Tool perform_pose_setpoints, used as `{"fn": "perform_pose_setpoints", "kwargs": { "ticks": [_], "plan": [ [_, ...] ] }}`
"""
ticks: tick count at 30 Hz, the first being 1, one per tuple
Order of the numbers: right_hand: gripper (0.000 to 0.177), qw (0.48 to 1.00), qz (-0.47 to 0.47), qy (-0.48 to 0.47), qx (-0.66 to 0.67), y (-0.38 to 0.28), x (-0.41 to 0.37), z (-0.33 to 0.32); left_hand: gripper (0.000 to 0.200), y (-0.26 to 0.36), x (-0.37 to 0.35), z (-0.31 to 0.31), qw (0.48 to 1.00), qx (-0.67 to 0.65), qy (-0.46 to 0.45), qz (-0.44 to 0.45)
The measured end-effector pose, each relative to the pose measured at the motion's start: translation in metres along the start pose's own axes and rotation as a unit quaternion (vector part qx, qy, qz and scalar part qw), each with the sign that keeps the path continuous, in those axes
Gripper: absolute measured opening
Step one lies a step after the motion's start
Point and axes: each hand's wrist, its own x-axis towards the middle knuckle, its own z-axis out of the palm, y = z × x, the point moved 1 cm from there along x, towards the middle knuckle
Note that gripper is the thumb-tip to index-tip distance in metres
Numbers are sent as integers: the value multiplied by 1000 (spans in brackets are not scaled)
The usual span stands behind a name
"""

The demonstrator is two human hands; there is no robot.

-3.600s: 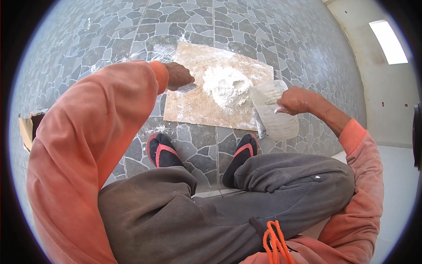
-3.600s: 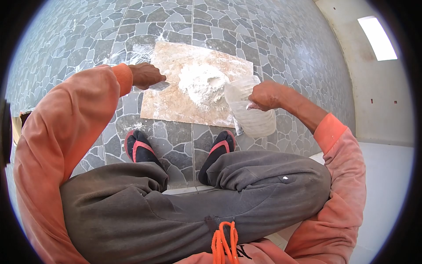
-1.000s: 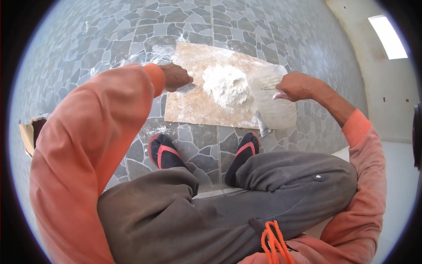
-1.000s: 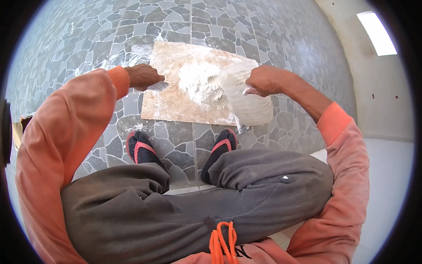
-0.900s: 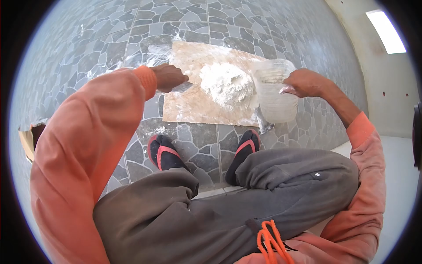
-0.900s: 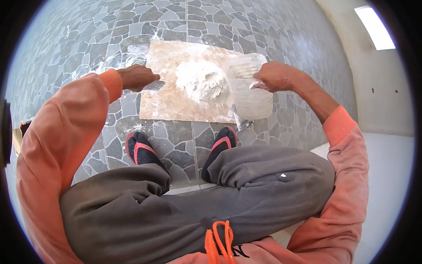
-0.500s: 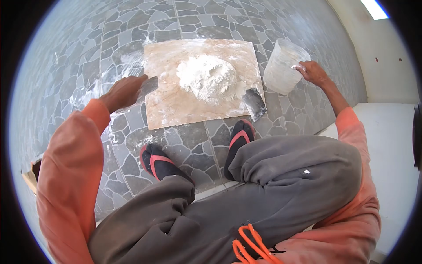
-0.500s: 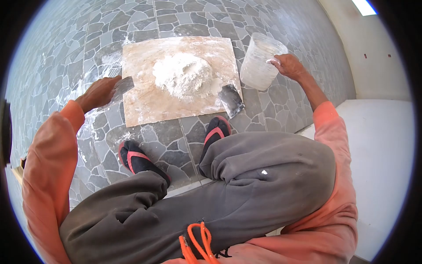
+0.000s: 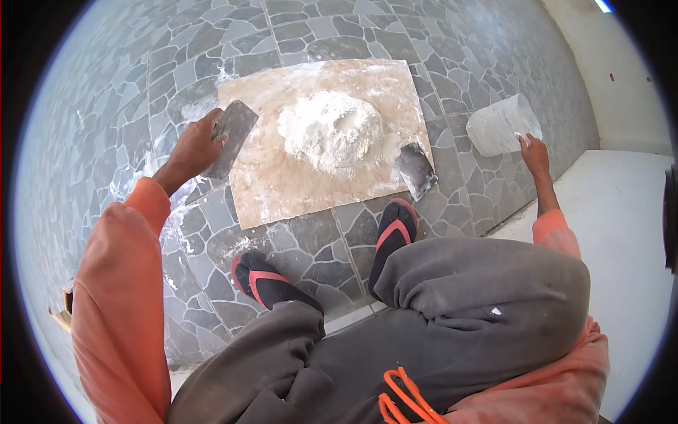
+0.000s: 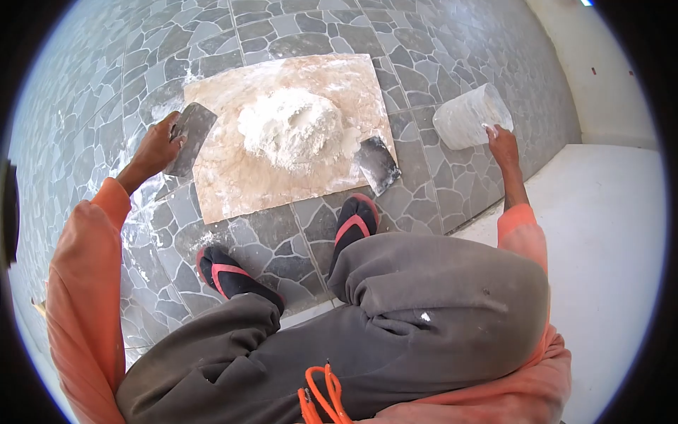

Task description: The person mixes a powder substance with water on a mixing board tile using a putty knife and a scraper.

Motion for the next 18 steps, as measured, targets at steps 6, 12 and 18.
{"fn": "perform_pose_setpoints", "kwargs": {
  "ticks": [6, 12, 18],
  "plan": [
    [44, 997, -36, -24, -68, -4, -19, -14, 53, 8, 23, -29, 992, 53, -109, -15],
    [24, 989, -47, 81, 116, -159, 6, -46, 55, -18, 44, -10, 998, 27, -51, 17],
    [82, 959, 40, -267, 85, -227, -63, 59, 55, 20, 38, 10, 996, -30, -81, -36]
  ]
}}
